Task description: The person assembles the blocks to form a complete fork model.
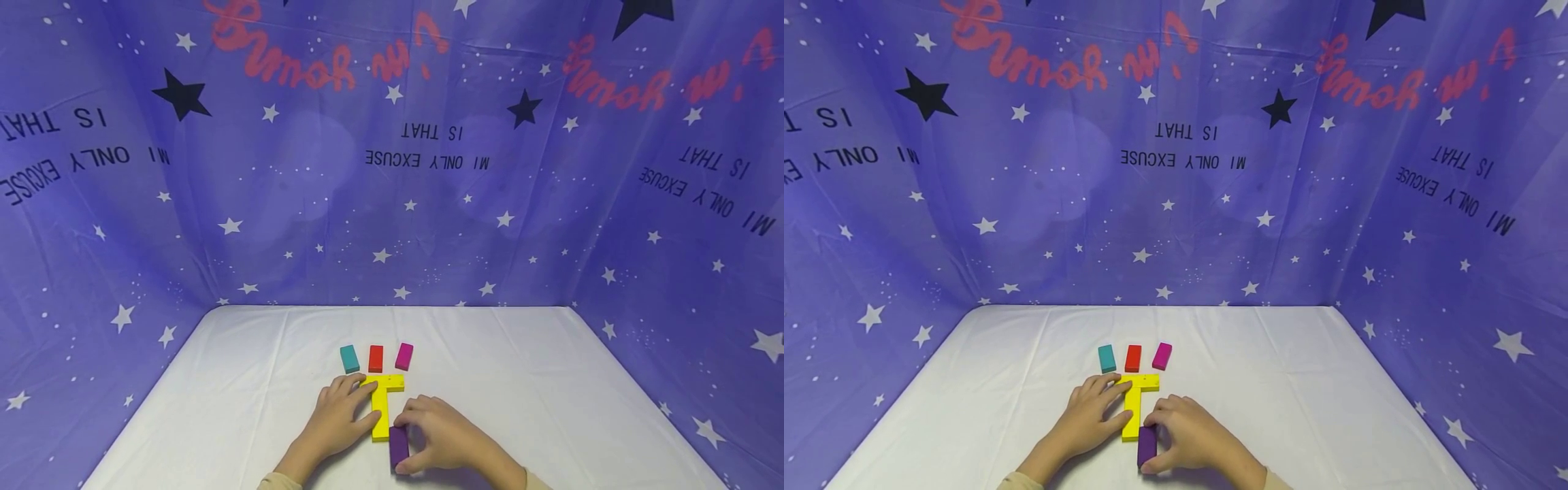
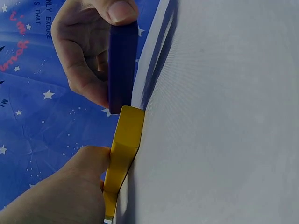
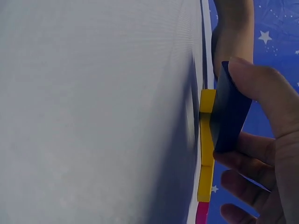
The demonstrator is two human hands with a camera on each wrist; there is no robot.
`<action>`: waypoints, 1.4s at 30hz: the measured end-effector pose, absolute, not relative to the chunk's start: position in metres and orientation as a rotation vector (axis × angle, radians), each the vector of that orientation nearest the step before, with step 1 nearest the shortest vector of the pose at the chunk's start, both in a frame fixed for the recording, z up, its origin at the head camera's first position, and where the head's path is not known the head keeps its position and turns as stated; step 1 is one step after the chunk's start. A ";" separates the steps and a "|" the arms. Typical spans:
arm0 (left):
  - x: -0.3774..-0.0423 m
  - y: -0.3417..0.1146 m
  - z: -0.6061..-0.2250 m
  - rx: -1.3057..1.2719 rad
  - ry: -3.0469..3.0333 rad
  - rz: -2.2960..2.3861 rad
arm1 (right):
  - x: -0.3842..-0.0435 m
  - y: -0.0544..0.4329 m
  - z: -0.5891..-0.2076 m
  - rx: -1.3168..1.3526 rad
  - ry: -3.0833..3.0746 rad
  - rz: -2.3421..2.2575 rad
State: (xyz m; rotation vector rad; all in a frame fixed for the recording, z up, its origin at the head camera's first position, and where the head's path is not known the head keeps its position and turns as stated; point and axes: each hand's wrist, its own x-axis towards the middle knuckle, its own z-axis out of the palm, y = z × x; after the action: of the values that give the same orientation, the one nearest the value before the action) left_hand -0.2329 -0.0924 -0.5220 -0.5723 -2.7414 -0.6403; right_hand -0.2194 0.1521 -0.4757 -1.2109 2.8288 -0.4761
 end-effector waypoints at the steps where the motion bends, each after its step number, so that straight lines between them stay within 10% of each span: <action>1: -0.233 -0.092 -0.522 -0.572 -2.743 -0.638 | -0.219 0.152 -0.476 -1.220 2.830 -0.478; 42: -0.232 -0.091 -0.521 -0.555 -2.713 -0.622 | -0.212 0.137 -0.475 -1.377 2.770 -0.420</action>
State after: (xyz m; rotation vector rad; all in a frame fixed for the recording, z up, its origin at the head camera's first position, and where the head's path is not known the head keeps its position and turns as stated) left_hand -0.2322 -0.0914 -0.5213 -0.5552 -2.7132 -0.6219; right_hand -0.2121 0.1370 -0.4750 -1.3766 2.7699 -0.4196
